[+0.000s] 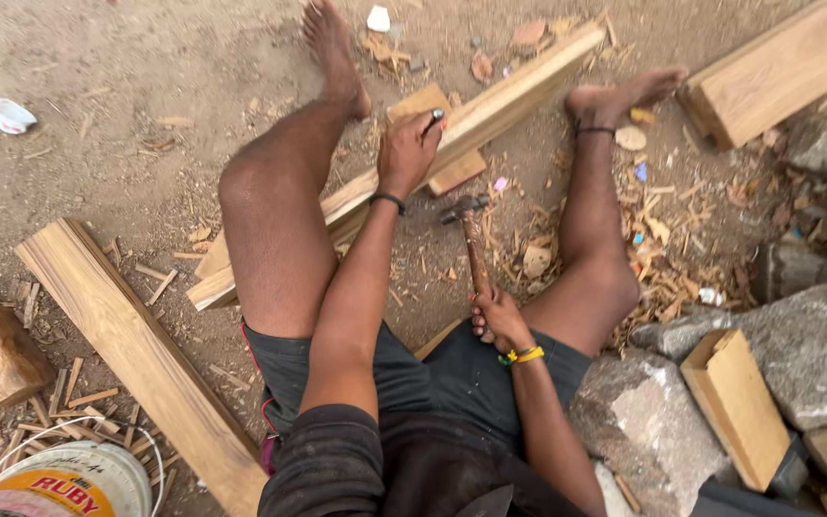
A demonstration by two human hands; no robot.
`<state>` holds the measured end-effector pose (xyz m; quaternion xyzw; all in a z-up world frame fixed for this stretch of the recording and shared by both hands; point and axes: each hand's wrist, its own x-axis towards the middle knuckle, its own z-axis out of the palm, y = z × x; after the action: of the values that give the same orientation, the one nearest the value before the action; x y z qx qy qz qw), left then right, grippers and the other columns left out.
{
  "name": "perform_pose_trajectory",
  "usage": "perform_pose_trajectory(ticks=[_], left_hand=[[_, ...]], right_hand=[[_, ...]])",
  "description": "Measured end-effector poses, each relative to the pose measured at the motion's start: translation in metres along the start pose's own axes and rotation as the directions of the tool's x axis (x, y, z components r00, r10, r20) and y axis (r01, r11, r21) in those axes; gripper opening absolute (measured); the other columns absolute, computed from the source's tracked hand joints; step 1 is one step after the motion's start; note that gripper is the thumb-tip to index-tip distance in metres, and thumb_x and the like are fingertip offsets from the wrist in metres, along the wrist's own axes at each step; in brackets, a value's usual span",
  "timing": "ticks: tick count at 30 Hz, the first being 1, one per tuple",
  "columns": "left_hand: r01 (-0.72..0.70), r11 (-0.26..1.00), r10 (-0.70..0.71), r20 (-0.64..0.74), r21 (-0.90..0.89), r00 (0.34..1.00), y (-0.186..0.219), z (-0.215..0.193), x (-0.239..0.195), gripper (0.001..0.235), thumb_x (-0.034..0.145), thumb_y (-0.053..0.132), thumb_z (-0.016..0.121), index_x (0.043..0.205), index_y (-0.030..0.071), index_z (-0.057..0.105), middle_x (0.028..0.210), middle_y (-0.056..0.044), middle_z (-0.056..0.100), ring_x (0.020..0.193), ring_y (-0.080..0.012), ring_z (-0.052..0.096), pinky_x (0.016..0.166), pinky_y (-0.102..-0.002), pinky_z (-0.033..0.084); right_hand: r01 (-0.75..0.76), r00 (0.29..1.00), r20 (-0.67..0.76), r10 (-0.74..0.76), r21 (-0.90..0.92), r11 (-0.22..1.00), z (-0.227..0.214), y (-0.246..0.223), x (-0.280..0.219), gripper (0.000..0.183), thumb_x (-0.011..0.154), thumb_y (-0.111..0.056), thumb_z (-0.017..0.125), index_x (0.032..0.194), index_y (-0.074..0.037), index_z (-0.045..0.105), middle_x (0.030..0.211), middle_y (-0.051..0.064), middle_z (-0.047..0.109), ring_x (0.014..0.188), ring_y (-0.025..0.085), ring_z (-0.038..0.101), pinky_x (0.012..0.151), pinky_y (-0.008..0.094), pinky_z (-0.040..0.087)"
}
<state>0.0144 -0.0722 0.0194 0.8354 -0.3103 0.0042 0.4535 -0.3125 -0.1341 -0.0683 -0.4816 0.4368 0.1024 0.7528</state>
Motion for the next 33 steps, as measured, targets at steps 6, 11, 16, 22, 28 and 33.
perform_pose_trajectory(ticks=[6,11,16,22,28,33], left_hand=[[0.035,0.999,-0.035,0.017,-0.011,0.999,-0.004,0.004,-0.009,0.023,0.098,0.028,0.067,0.114,0.014,0.077,0.108,-0.010,0.077,0.098,-0.0259,0.070,0.090,-0.040,0.055],[-0.032,0.999,0.032,-0.005,-0.015,0.999,-0.008,0.009,-0.014,0.019,0.097,0.024,0.069,0.111,0.015,0.078,0.106,-0.008,0.078,0.096,-0.0242,0.072,0.089,-0.039,0.056],[0.018,0.995,-0.014,0.039,-0.100,0.999,-0.008,0.005,-0.014,0.019,0.098,0.024,0.068,0.110,0.014,0.077,0.105,-0.009,0.078,0.089,-0.0219,0.074,0.082,-0.036,0.059],[0.004,0.988,-0.003,0.004,-0.151,1.000,-0.005,-0.004,-0.012,0.020,0.098,0.025,0.068,0.109,0.011,0.077,0.103,-0.012,0.078,0.089,-0.0233,0.074,0.080,-0.038,0.058],[0.114,0.977,-0.096,0.106,-0.181,0.990,-0.003,-0.009,-0.012,0.020,0.098,0.026,0.068,0.111,0.013,0.077,0.103,-0.010,0.077,0.087,-0.0226,0.073,0.080,-0.037,0.059],[-0.026,0.992,0.033,0.057,-0.126,0.998,-0.003,-0.009,-0.007,0.018,0.095,0.025,0.072,0.108,0.014,0.078,0.106,-0.008,0.078,0.095,-0.0222,0.073,0.087,-0.039,0.058]], right_hand=[[-0.042,0.997,0.072,0.022,0.286,0.957,-0.016,0.008,0.024,0.012,0.097,-0.010,0.058,0.106,-0.005,0.052,0.070,-0.001,0.047,0.051,0.008,0.044,0.043,0.026,0.041],[-0.079,0.993,0.104,0.047,0.326,0.942,-0.012,0.016,0.037,0.010,0.098,-0.010,0.056,0.104,-0.005,0.050,0.073,0.000,0.052,0.053,0.008,0.047,0.045,0.026,0.043],[-0.080,0.985,0.171,0.034,0.270,0.959,-0.004,0.012,0.038,0.012,0.097,-0.010,0.057,0.106,-0.004,0.051,0.073,0.000,0.051,0.052,0.008,0.048,0.043,0.026,0.044],[-0.113,0.985,0.155,0.080,0.217,0.970,-0.006,0.008,0.034,0.017,0.096,-0.011,0.058,0.108,-0.005,0.046,0.072,0.001,0.052,0.051,0.009,0.048,0.041,0.027,0.044],[-0.101,0.987,0.140,0.077,0.173,0.980,-0.005,0.004,0.036,0.018,0.096,-0.012,0.061,0.108,-0.005,0.050,0.071,0.002,0.053,0.050,0.009,0.047,0.041,0.027,0.043],[-0.109,0.987,0.133,0.091,0.142,0.984,-0.003,-0.006,0.039,0.018,0.095,-0.019,0.063,0.106,-0.009,0.053,0.068,0.001,0.052,0.049,0.010,0.046,0.041,0.027,0.042]])
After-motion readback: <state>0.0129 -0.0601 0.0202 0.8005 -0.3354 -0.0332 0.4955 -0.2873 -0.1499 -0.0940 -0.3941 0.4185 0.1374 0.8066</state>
